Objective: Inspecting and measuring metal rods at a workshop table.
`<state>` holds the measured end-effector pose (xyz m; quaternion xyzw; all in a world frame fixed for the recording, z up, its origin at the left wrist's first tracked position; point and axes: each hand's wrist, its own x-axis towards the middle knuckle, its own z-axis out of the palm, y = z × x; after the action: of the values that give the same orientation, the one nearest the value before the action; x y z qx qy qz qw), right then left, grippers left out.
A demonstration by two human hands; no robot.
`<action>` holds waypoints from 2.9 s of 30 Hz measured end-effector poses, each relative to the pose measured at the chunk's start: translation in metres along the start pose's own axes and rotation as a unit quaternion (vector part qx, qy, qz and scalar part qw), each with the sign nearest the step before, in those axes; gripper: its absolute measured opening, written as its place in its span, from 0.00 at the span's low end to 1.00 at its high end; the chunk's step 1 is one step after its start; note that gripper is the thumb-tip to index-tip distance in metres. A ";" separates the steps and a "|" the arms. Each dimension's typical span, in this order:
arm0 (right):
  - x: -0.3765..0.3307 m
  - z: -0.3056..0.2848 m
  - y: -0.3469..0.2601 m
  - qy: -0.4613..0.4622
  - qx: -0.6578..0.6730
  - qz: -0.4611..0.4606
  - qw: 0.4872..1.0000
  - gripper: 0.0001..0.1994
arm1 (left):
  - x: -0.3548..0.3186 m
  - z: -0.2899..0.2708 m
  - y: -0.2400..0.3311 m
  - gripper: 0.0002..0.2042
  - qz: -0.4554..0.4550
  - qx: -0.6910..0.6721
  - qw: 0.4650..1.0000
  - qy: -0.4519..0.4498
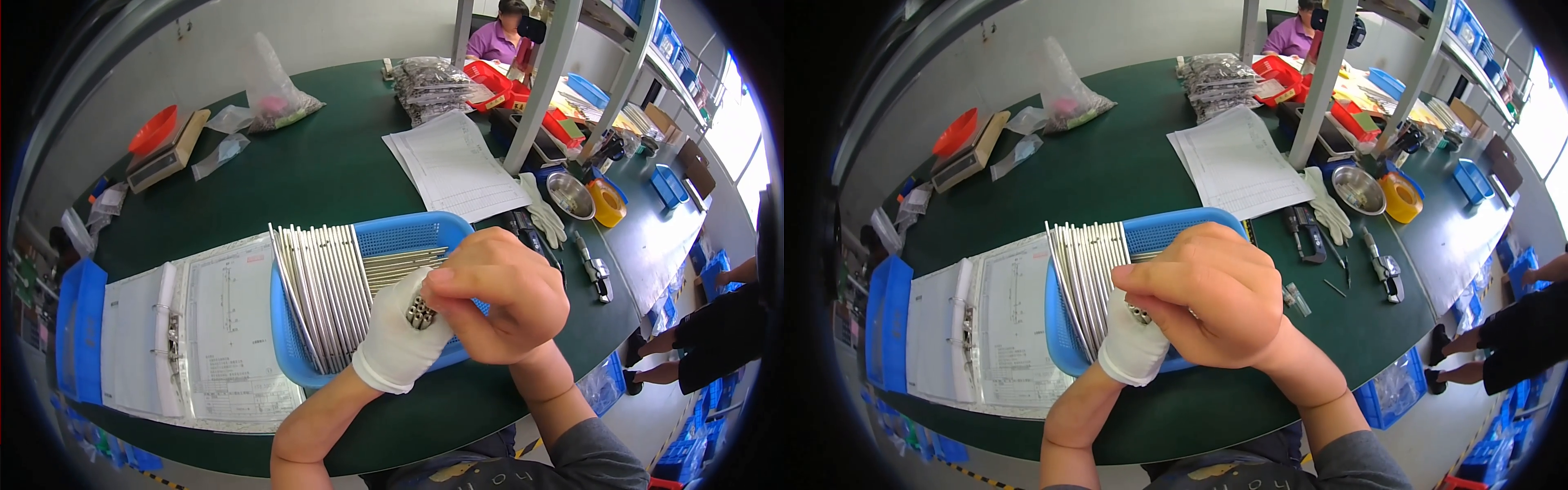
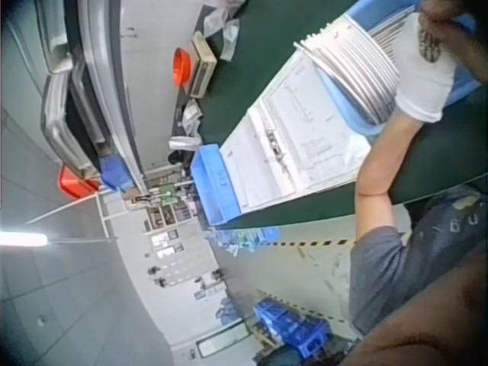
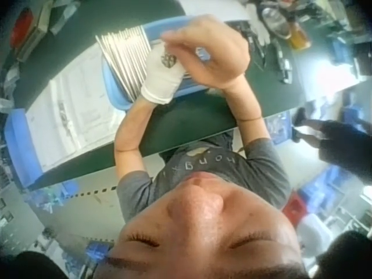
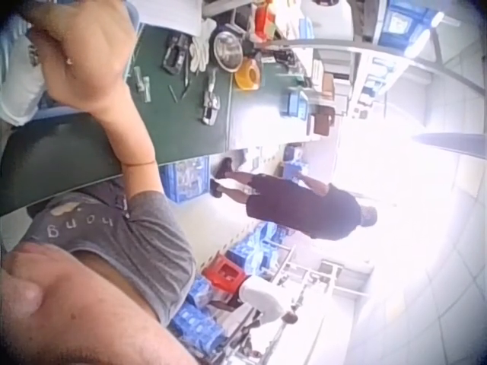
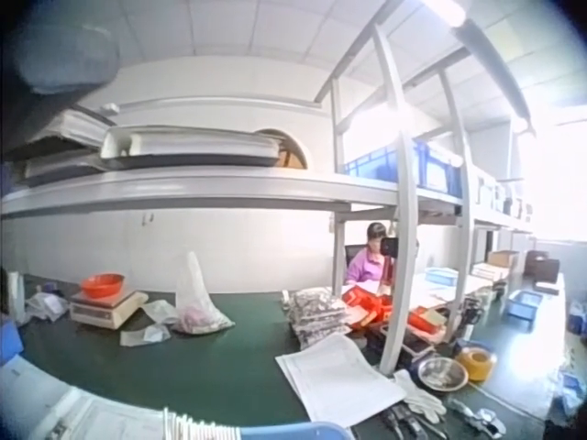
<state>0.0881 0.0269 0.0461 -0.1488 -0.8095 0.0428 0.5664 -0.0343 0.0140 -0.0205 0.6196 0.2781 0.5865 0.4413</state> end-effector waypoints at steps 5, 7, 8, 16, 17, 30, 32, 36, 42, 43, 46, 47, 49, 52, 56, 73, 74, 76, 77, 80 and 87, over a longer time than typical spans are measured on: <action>-0.003 0.005 0.004 0.091 0.049 0.082 0.991 0.14 | -0.001 0.002 0.007 0.10 -0.081 -0.054 0.995 0.014; -0.003 0.002 0.003 0.068 0.050 0.068 0.994 0.14 | 0.000 0.002 0.001 0.10 -0.059 -0.061 0.996 0.015; -0.003 0.003 0.002 0.045 0.052 0.055 0.996 0.14 | -0.001 0.001 -0.003 0.10 -0.037 -0.067 0.997 0.016; -0.003 0.005 0.002 0.046 0.056 0.042 0.996 0.14 | 0.001 0.000 -0.004 0.10 -0.017 -0.027 0.999 -0.008; -0.002 0.005 0.002 0.042 0.056 0.039 0.997 0.14 | 0.001 -0.001 -0.004 0.10 -0.005 -0.005 1.000 -0.015; -0.001 0.004 0.002 0.033 0.054 0.004 0.998 0.13 | -0.002 -0.004 -0.008 0.09 -0.014 0.030 0.999 -0.021; 0.001 0.003 0.001 0.024 0.037 -0.038 0.998 0.13 | -0.002 -0.005 -0.011 0.08 -0.005 0.069 0.997 -0.020; -0.003 0.004 0.004 0.044 0.042 0.010 0.998 0.14 | 0.001 -0.001 -0.005 0.08 -0.009 0.005 1.000 -0.025; -0.001 0.001 -0.002 0.020 0.042 0.042 0.998 0.13 | -0.002 0.002 -0.023 0.09 -0.085 -0.109 0.990 0.019; -0.001 0.001 -0.001 0.008 0.032 0.041 0.999 0.13 | 0.000 0.002 -0.009 0.09 -0.041 -0.064 0.997 0.008; -0.002 0.004 0.000 -0.002 0.027 0.038 0.999 0.13 | 0.002 0.004 -0.007 0.09 0.003 -0.032 0.999 -0.009; -0.002 0.005 0.000 0.002 0.033 0.035 0.999 0.13 | 0.001 0.004 -0.009 0.09 0.002 -0.044 0.999 -0.014; 0.000 0.004 0.000 0.000 0.028 0.022 0.999 0.13 | 0.002 0.000 -0.004 0.09 -0.009 -0.038 0.999 -0.022; 0.002 0.006 -0.002 -0.002 0.023 0.006 1.000 0.14 | -0.001 -0.003 -0.007 0.08 -0.021 -0.022 0.999 -0.036; 0.000 0.006 -0.002 -0.010 0.012 -0.008 1.000 0.15 | -0.001 0.000 -0.009 0.06 0.009 -0.012 1.000 -0.021; -0.003 0.004 -0.003 0.002 0.009 0.041 0.999 0.14 | 0.001 0.002 -0.001 0.08 -0.027 -0.009 0.999 -0.029; -0.003 0.005 -0.002 0.002 0.006 0.032 0.999 0.14 | 0.001 0.001 -0.003 0.09 -0.028 0.001 0.999 -0.031; -0.002 0.007 -0.001 0.004 0.013 0.023 1.000 0.14 | 0.000 0.004 -0.005 0.09 -0.029 -0.016 0.999 -0.026; -0.002 0.008 -0.001 0.005 0.019 0.013 1.000 0.14 | -0.001 0.005 -0.005 0.09 -0.030 -0.032 0.999 -0.022; 0.000 0.008 0.000 0.003 0.000 -0.006 1.000 0.14 | 0.000 0.002 -0.006 0.08 -0.022 -0.051 0.998 -0.021; 0.007 0.006 -0.013 -0.003 -0.056 -0.055 0.997 0.14 | -0.003 0.000 -0.005 0.08 0.013 0.036 0.998 -0.055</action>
<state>0.0783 0.0174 0.0531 -0.1357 -0.8191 -0.0331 0.5565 -0.0337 0.0136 -0.0262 0.6701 0.2659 0.5467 0.4259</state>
